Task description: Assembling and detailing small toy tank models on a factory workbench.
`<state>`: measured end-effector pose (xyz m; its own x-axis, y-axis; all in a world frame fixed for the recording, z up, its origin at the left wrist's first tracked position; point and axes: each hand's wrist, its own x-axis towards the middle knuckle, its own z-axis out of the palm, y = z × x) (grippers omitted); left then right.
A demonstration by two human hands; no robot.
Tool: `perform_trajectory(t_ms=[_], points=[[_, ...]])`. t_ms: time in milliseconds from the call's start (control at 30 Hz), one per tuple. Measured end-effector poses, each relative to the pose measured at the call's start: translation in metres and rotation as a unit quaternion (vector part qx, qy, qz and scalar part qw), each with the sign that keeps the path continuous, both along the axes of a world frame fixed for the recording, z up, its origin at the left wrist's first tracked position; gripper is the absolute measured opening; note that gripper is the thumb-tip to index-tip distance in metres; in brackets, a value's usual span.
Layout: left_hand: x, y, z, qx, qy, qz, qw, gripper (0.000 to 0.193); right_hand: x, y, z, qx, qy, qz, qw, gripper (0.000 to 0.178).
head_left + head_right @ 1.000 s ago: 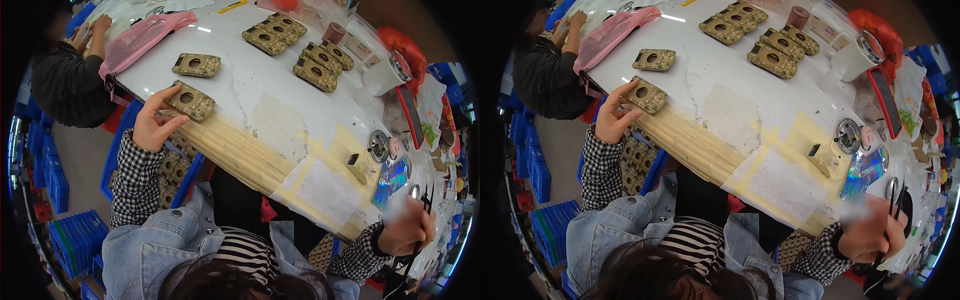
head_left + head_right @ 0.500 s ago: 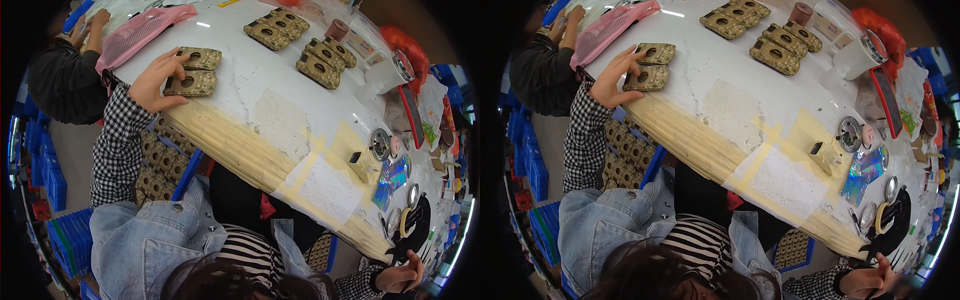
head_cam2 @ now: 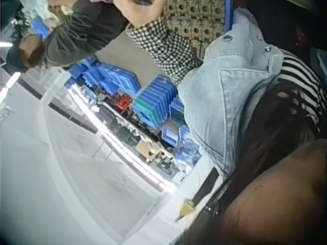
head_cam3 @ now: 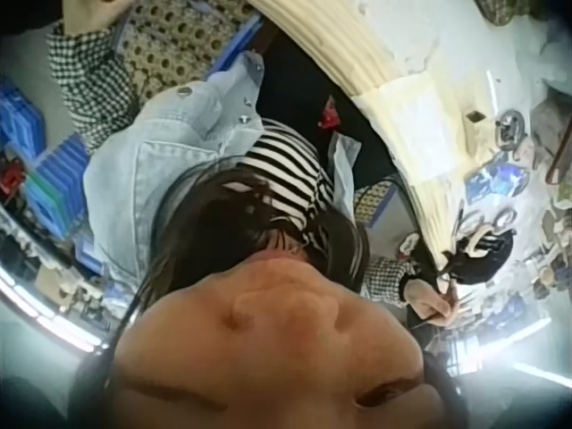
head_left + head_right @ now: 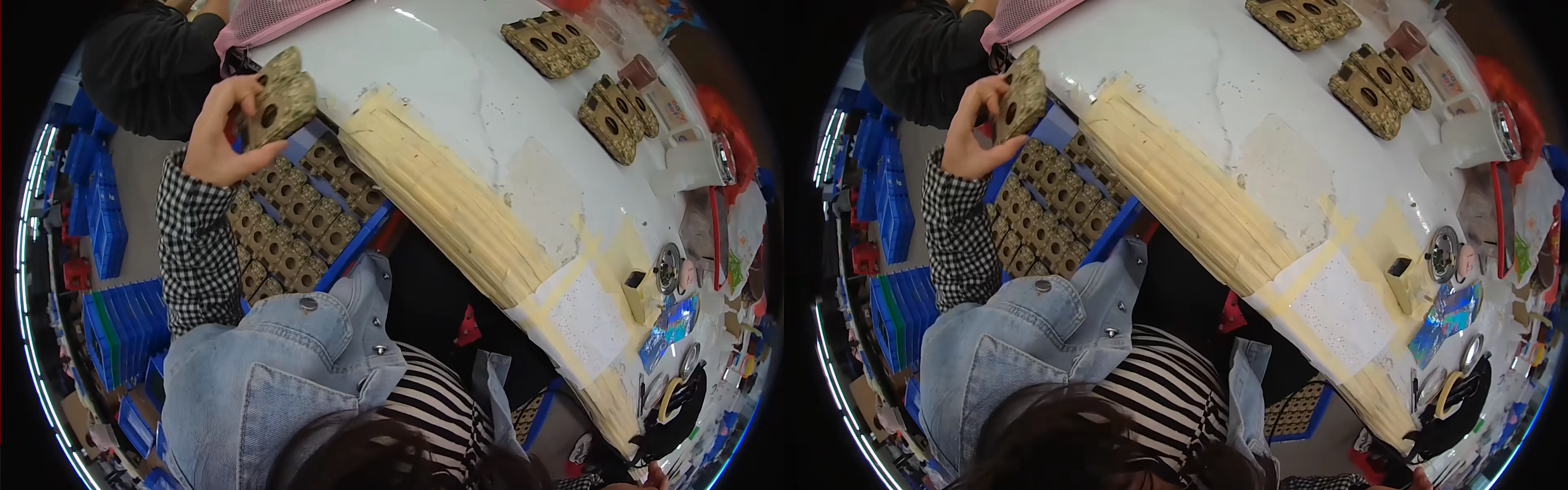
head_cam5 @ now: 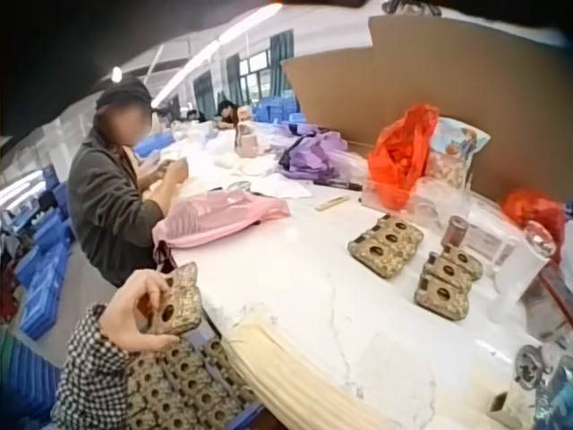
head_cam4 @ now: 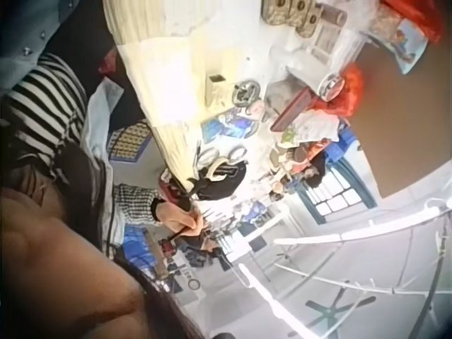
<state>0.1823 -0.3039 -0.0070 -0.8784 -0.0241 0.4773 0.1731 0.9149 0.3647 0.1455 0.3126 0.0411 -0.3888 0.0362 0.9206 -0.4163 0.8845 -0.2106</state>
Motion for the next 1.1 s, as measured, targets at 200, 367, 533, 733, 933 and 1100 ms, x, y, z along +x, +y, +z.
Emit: perform_trajectory(t_ms=[200,367,533,733,933,1100], points=[[0.072,-0.072,-0.092,-0.027,-0.167,0.211,0.963,0.046,-0.022,-0.025,0.002,0.000,-0.007,0.001,1.000,0.034],[0.023,-0.124,-0.168,-0.071,-0.290,0.300,0.906,0.050,-0.018,-0.031,0.001,0.013,-0.008,0.044,0.999,0.035],[-0.017,-0.139,-0.212,-0.082,-0.385,0.311,0.865,0.054,0.007,-0.017,0.009,0.024,-0.017,-0.010,1.000,0.035],[-0.014,-0.141,-0.234,-0.120,-0.350,0.301,0.879,0.061,0.011,-0.015,0.015,0.014,-0.018,-0.034,0.999,0.035],[0.004,-0.118,-0.221,-0.071,-0.334,0.254,0.905,0.041,-0.010,-0.032,0.005,0.012,-0.024,0.009,1.000,0.038],[0.007,-0.109,-0.213,-0.045,-0.358,0.240,0.901,0.039,-0.010,-0.033,0.005,0.029,-0.040,0.005,0.999,0.038]])
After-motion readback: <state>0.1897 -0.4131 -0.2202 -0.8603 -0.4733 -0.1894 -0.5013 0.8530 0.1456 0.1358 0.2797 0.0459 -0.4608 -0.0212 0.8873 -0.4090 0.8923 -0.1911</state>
